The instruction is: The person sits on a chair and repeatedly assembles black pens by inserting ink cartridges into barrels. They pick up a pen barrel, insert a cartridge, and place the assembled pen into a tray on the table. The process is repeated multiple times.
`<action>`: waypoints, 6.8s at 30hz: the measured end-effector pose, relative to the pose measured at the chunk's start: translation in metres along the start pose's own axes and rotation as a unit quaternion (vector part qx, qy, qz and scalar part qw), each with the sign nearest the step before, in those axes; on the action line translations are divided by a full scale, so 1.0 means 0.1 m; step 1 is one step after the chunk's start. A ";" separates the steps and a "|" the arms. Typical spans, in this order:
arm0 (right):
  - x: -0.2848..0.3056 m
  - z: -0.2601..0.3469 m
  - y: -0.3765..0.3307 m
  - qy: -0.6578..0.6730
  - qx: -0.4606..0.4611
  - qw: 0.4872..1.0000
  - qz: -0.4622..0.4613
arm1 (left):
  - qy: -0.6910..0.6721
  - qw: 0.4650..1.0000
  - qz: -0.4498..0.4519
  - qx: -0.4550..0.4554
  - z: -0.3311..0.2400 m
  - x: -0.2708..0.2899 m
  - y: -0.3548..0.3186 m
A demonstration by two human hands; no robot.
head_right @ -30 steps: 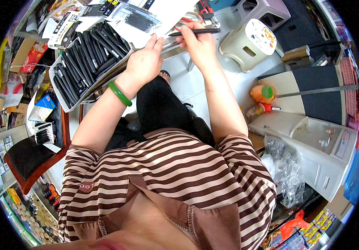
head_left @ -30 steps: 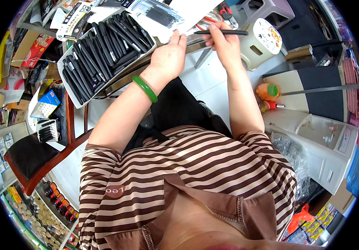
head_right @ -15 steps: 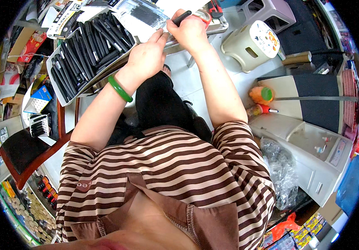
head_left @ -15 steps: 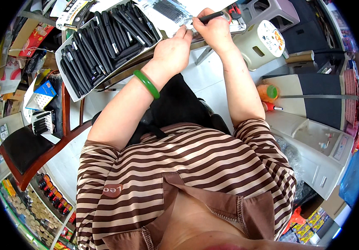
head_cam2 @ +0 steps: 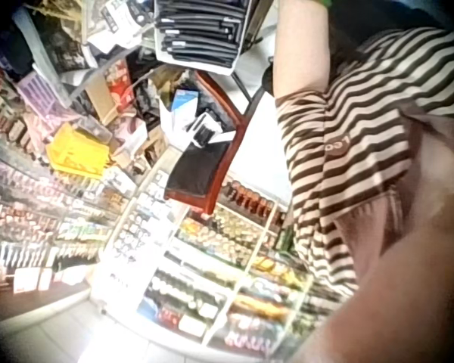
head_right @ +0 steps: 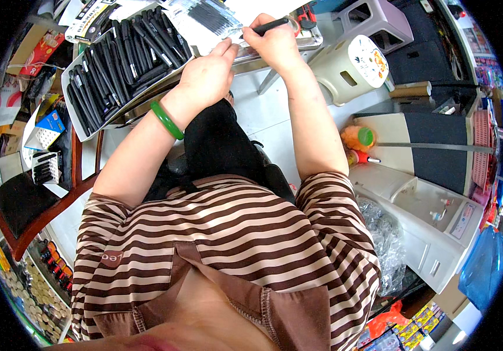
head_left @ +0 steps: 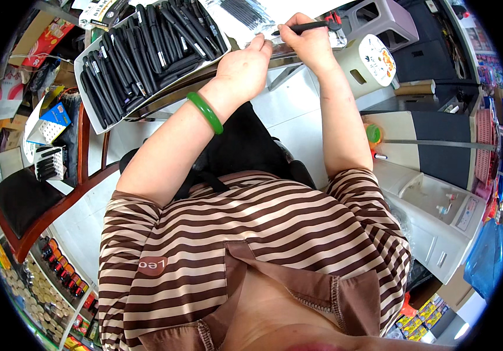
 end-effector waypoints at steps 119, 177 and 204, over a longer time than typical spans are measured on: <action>-1.89 1.00 -2.13 0.445 -0.271 0.811 0.267 | -0.814 0.491 -0.151 0.272 1.50 -0.30 -2.59; -1.49 0.65 -1.67 0.528 -0.294 0.793 0.079 | -0.532 0.360 -0.508 0.574 3.58 -0.20 -7.69; 0.00 0.20 0.05 -0.186 0.028 0.982 -0.013 | -0.705 0.545 -0.168 0.422 2.41 -0.73 -3.66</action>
Point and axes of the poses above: each hand's wrist, its own y-axis towards the middle knuckle, its own x-axis out of the back of the hand, z = x × y, the point moved 9 cm from there along y, towards the middle knuckle, and after that the axes turned 10 degrees about x, right-handed, at the moved point
